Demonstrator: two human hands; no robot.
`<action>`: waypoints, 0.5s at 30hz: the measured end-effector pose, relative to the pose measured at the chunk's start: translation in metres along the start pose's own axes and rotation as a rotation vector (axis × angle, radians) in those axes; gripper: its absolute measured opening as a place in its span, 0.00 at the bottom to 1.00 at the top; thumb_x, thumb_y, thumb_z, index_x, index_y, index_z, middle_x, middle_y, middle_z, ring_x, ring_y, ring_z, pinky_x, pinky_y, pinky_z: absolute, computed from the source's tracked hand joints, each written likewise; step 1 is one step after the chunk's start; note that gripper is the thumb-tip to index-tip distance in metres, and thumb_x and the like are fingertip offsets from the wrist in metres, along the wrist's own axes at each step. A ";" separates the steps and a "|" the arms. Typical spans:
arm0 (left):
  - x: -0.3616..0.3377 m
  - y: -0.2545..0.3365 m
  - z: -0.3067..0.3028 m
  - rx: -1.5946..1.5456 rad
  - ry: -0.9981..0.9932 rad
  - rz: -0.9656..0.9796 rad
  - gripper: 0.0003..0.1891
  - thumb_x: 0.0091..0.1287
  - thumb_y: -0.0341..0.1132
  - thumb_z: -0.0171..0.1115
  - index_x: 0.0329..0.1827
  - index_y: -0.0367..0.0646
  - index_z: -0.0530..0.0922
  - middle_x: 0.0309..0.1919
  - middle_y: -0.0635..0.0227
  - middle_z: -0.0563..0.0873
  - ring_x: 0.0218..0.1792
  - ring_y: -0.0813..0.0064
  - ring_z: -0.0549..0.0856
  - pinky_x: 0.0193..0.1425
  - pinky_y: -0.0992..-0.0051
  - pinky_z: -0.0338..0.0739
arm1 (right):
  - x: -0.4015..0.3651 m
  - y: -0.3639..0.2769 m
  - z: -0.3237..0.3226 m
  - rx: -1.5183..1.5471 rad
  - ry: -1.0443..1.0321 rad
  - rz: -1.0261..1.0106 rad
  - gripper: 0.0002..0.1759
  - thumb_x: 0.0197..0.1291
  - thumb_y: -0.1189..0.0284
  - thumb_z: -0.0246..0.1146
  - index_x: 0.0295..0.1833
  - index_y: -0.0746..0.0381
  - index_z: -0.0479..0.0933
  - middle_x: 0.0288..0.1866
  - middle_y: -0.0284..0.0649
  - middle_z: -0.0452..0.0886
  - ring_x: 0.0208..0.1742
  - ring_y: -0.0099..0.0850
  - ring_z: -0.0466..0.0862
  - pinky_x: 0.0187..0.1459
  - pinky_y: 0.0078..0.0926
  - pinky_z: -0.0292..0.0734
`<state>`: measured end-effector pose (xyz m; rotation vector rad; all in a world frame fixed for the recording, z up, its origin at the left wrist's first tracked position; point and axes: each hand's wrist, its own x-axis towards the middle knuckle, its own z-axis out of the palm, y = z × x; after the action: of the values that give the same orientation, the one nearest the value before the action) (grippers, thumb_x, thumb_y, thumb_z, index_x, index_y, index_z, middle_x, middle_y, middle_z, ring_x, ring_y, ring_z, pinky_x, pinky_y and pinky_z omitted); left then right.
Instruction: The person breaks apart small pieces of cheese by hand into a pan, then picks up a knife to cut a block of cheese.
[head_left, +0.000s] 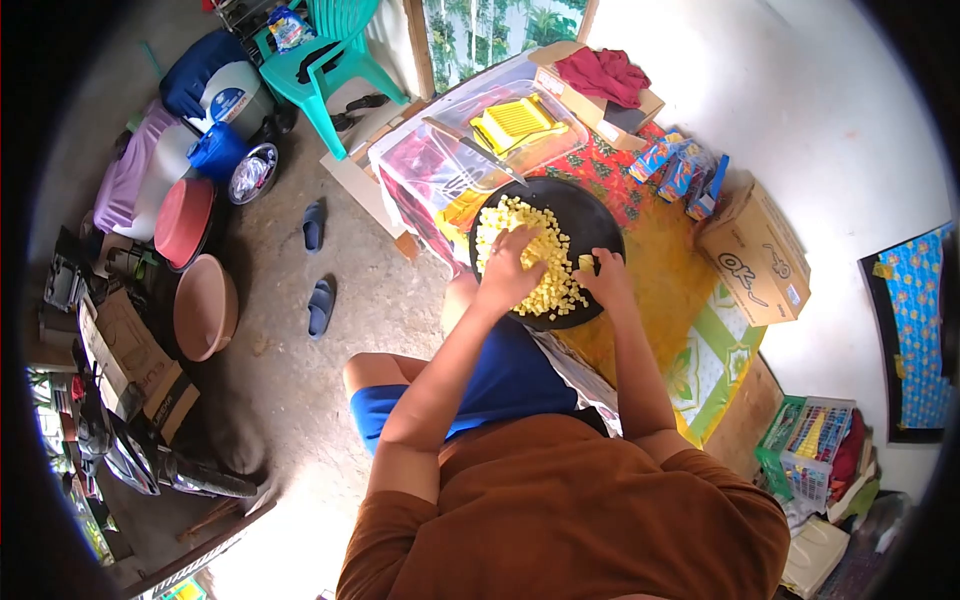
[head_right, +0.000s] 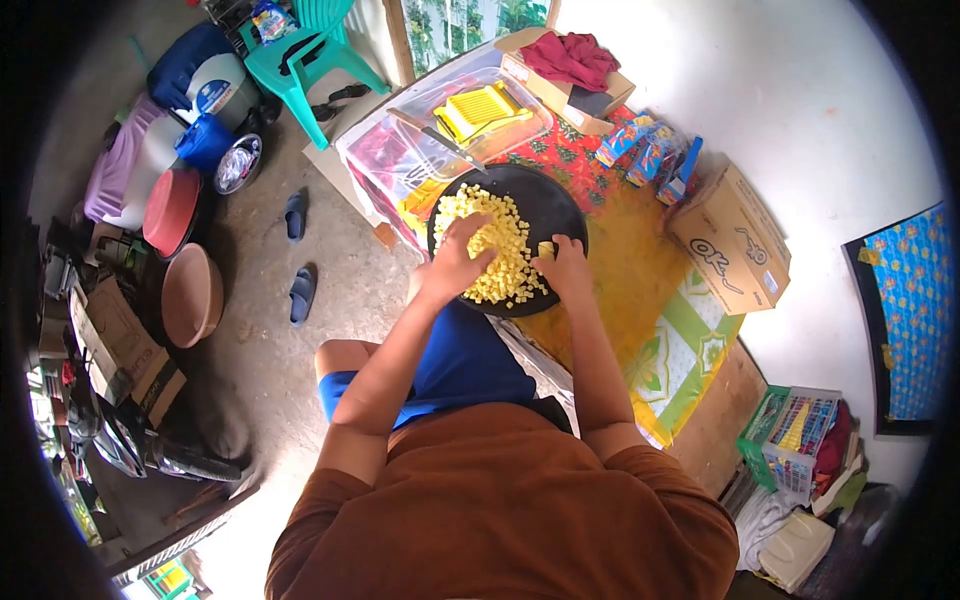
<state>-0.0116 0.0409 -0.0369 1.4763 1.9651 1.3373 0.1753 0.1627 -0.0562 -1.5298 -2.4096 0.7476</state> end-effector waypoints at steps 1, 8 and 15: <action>-0.009 0.008 -0.002 -0.068 0.056 0.045 0.26 0.53 0.32 0.67 0.58 0.39 0.76 0.55 0.48 0.79 0.61 0.50 0.75 0.67 0.61 0.68 | 0.003 0.004 0.006 0.027 0.015 -0.037 0.34 0.47 0.62 0.72 0.61 0.60 0.72 0.54 0.47 0.76 0.54 0.46 0.78 0.53 0.38 0.75; -0.047 0.032 -0.016 -0.258 -0.098 -0.263 0.18 0.61 0.34 0.67 0.53 0.36 0.79 0.44 0.57 0.86 0.50 0.68 0.83 0.54 0.75 0.76 | 0.023 0.033 0.019 0.611 -0.146 0.122 0.29 0.51 0.69 0.71 0.60 0.60 0.73 0.43 0.35 0.80 0.40 0.27 0.81 0.40 0.26 0.79; -0.037 0.034 -0.004 -0.797 -0.081 -0.450 0.15 0.68 0.37 0.62 0.51 0.35 0.80 0.37 0.72 0.85 0.36 0.85 0.79 0.40 0.81 0.73 | -0.011 -0.024 -0.033 1.109 -0.258 0.050 0.26 0.56 0.71 0.69 0.61 0.59 0.72 0.43 0.31 0.80 0.40 0.21 0.80 0.38 0.19 0.76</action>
<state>0.0190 0.0072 -0.0163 0.6540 1.3285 1.5375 0.1746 0.1546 -0.0146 -1.0179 -1.5049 1.9218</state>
